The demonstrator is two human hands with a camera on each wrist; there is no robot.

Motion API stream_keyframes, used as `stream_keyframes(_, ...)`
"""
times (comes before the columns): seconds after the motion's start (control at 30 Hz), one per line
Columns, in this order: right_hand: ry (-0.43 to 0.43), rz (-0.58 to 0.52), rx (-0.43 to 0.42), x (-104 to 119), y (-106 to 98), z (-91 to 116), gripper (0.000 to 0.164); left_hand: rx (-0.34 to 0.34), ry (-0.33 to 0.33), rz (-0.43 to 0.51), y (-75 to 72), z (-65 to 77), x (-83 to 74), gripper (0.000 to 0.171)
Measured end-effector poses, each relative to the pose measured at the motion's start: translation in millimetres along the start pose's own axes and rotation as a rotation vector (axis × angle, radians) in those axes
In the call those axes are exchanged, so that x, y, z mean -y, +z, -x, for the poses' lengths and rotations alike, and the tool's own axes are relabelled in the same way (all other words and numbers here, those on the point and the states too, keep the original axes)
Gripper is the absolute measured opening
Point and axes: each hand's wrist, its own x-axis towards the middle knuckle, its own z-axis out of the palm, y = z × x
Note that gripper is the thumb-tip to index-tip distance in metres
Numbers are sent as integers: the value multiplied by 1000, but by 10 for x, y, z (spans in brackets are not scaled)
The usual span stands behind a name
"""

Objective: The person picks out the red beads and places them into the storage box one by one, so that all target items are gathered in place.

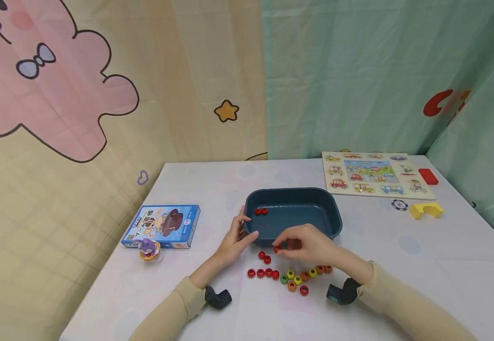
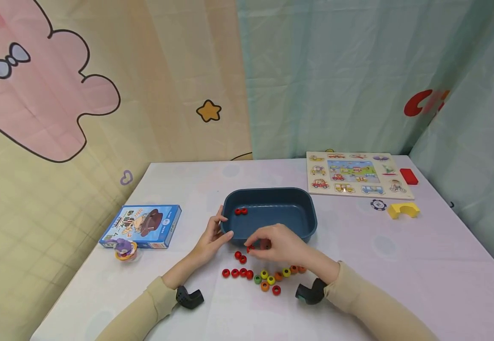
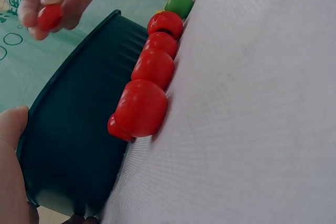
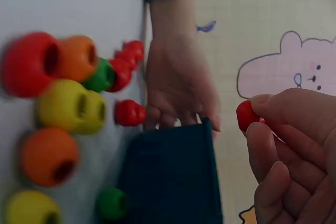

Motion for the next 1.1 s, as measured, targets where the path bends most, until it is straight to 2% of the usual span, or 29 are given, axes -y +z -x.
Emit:
stream_keyframes(0.07,-28,36,-19,-14,-111,-130,19,1,-2,3,-3,-1,4,42)
stream_keyframes(0.17,-22,86,-13,-76,-280,-339,19,4,-13,7,-8,-3,5,41)
stream_keyframes(0.3,44,92,38,-217,-451,-620,19,2,-24,8,-13,-2,1,42)
stream_keyframes(0.4,93,82,81,-351,-501,-807,18,0,-29,-1,-14,-1,-1,42)
stream_keyframes(0.63,193,53,177,-680,-422,-1044,24,1,-33,-6,-8,3,6,41)
stream_keyframes(0.87,242,72,238,-922,-294,-1106,22,5,-36,6,-6,11,10,42)
stream_keyframes(1.1,277,65,280,-1069,-189,-1125,21,8,-25,15,-4,2,5,40)
